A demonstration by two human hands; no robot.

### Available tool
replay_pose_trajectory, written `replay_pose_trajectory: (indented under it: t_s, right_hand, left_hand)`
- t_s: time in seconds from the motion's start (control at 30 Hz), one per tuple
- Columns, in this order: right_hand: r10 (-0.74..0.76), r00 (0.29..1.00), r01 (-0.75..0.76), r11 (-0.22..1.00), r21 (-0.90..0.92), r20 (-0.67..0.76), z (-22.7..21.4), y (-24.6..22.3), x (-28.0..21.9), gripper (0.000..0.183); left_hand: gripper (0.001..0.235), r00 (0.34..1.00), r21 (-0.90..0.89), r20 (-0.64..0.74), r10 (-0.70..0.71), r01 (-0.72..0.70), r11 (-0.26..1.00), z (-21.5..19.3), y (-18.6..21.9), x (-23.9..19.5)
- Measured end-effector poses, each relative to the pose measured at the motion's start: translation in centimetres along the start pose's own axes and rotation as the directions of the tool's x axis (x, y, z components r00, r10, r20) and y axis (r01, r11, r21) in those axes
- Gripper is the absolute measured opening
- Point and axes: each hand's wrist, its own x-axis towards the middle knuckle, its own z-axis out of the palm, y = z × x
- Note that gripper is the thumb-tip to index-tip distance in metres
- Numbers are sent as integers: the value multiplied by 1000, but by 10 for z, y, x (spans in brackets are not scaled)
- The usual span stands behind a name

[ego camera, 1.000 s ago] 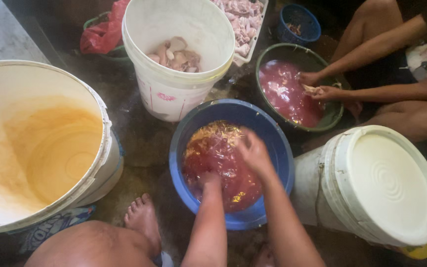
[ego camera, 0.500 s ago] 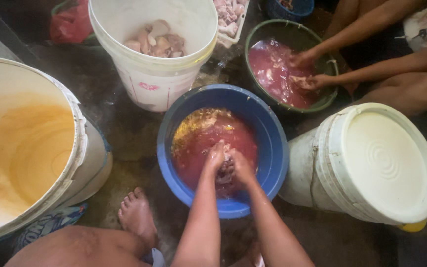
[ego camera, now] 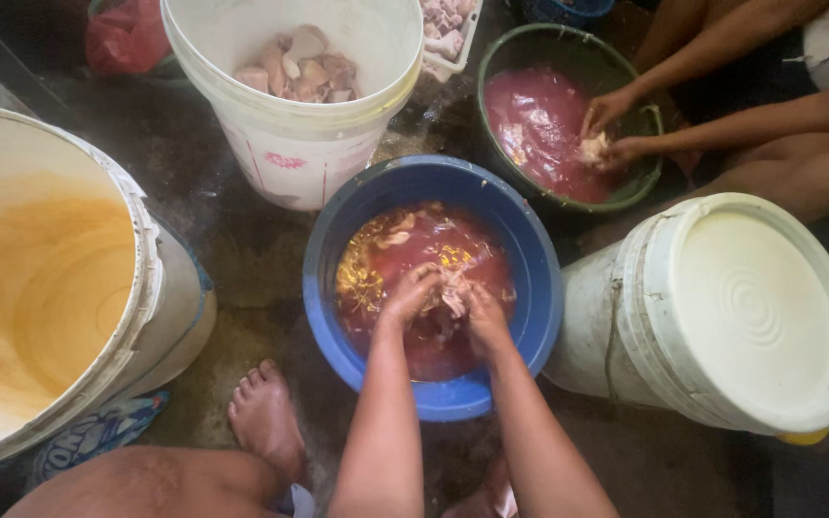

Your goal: The person washes pieces of raw meat by hand in a blue basin filled with reddish water. They repeatedly submerge, rub, and squeeze the meat to clean it, while another person works in a separate basin nearby.

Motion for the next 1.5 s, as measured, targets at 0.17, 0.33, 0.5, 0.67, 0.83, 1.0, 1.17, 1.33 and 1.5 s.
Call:
replay_pose_trajectory:
  t_s: [0.17, 0.33, 0.5, 0.67, 0.83, 1.0, 1.17, 1.33, 1.5]
  right_hand:
    - [17, 1000, -15, 992, -124, 17, -3, 5, 2, 22]
    - [21, 999, -27, 967, -253, -26, 0, 9, 8, 24]
    - [192, 981, -193, 977, -89, -19, 7, 6, 6, 27]
    - [327, 943, -329, 944, -35, -54, 14, 10, 7, 28]
    - [338, 938, -345, 931, -122, -73, 12, 31, 22, 29]
    - [-43, 995, -30, 710, -703, -85, -4, 64, 37, 41]
    - [-91, 994, 27, 704, -709, -52, -6, 66, 37, 39]
    - [126, 978, -190, 869, -456, -167, 17, 35, 18, 36]
    - [131, 981, -173, 924, -341, -142, 27, 17, 11, 32]
  left_hand:
    - [10, 989, 209, -65, 132, -116, 971, 1, -9, 1]
    - [11, 949, 220, -138, 285, -251, 942, 6, -21, 3]
    - [15, 973, 239, -177, 150, -105, 965, 8, -31, 5]
    - [21, 952, 392, -217, 217, -119, 912, 7, -43, 9]
    - [22, 935, 466, -305, 179, -17, 885, -1, -39, 10]
    - [22, 900, 629, -353, 257, 25, 777, -10, -48, 14]
    - [21, 843, 656, -371, 390, -58, 752, -18, -67, 31]
    - [28, 740, 506, -636, 221, 182, 843, -29, -72, 37]
    - [56, 871, -17, -475, -124, 132, 991, -38, -65, 44]
